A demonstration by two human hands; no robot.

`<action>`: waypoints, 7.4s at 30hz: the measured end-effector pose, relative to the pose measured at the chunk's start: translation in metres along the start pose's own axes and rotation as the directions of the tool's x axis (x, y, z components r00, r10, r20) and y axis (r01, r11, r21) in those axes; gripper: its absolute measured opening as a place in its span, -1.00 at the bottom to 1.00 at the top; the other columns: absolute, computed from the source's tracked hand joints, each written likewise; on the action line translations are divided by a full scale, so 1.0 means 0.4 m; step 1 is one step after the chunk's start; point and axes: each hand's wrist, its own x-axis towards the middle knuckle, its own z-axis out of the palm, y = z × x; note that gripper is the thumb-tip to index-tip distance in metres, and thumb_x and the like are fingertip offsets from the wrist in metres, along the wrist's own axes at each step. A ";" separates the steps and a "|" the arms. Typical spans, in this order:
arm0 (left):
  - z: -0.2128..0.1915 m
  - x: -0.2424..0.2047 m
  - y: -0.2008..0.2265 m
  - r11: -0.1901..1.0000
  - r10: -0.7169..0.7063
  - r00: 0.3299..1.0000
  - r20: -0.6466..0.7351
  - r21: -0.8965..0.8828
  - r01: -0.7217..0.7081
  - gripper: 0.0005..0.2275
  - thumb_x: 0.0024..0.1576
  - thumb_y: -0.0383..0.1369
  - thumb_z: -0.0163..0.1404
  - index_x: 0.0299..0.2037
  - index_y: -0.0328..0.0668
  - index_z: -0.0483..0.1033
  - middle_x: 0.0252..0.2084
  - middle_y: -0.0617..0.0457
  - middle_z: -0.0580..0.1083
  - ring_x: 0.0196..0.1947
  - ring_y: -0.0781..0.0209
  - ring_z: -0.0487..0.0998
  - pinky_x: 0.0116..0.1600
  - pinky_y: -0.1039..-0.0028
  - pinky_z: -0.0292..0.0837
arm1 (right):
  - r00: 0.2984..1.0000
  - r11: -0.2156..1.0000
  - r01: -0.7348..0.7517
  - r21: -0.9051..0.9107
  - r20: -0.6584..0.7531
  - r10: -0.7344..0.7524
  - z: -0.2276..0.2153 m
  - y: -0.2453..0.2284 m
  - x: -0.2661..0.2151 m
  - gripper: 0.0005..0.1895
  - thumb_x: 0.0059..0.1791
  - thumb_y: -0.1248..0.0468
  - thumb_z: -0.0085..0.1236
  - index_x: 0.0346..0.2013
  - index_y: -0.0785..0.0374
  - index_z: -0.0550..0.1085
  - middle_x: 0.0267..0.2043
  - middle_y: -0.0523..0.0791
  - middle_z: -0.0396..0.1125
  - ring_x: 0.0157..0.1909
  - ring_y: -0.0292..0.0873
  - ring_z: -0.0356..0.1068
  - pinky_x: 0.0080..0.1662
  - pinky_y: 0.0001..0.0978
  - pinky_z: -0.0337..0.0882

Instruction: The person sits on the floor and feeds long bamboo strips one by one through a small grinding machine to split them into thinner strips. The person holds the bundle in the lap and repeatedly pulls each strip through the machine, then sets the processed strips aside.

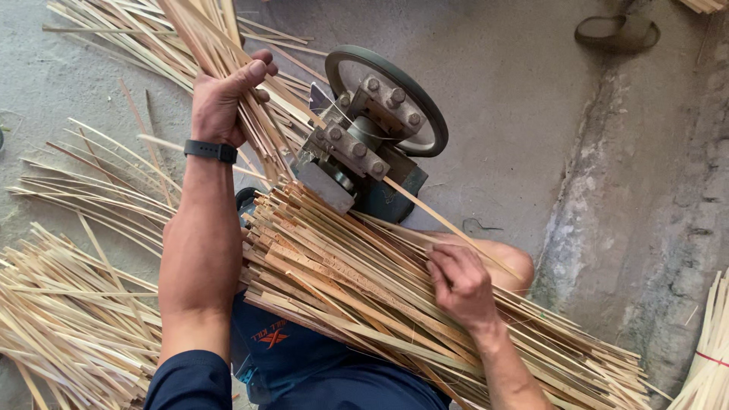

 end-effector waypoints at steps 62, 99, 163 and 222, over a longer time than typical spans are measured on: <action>-0.055 -0.012 0.038 0.986 0.142 0.990 -0.011 0.096 -0.140 -0.62 0.14 -0.42 0.39 -0.06 -0.47 0.42 -0.39 -0.02 0.48 -0.46 0.22 0.57 -0.37 0.49 0.63 | 0.744 0.738 -0.668 0.096 0.122 0.657 -0.287 0.227 -0.217 -0.85 -0.04 0.34 0.30 -0.18 0.22 0.67 -0.36 -0.11 0.55 -0.37 -0.27 0.45 -0.30 -0.47 0.42; -0.001 0.009 -0.026 0.995 -0.003 1.000 -0.020 0.097 0.005 -0.73 0.13 -0.44 0.23 -0.06 -0.51 0.52 -0.24 -0.19 0.63 -0.35 0.16 0.67 -0.38 0.53 0.66 | 0.906 0.912 -0.406 0.050 0.152 0.395 -0.044 0.101 -0.062 -0.73 0.00 0.20 0.24 -0.06 0.27 0.60 -0.05 0.02 0.53 -0.04 -0.03 0.51 -0.01 -0.27 0.48; -0.651 -0.713 -0.332 0.815 -0.035 0.607 -0.794 0.328 0.477 -0.44 0.06 -0.38 0.25 0.26 -0.36 0.33 -0.02 -0.15 0.53 -0.24 0.13 0.62 -0.33 0.34 0.60 | 0.844 0.856 -0.511 0.081 0.235 0.482 -0.064 0.136 -0.184 -0.74 0.02 0.21 0.15 -0.06 0.25 0.59 -0.12 0.01 0.53 -0.07 -0.03 0.54 0.03 -0.26 0.45; -0.003 0.125 -0.200 0.976 0.124 0.944 -0.306 0.211 -0.059 -0.35 -0.03 0.03 0.20 0.18 -0.19 0.38 -0.06 -0.01 0.58 -0.01 0.16 0.58 0.05 0.24 0.46 | 0.778 0.781 -0.623 -0.030 0.082 0.623 -0.045 0.143 -0.094 -0.71 -0.08 0.13 0.30 -0.15 0.20 0.63 -0.25 -0.07 0.50 -0.21 -0.10 0.49 -0.13 -0.30 0.47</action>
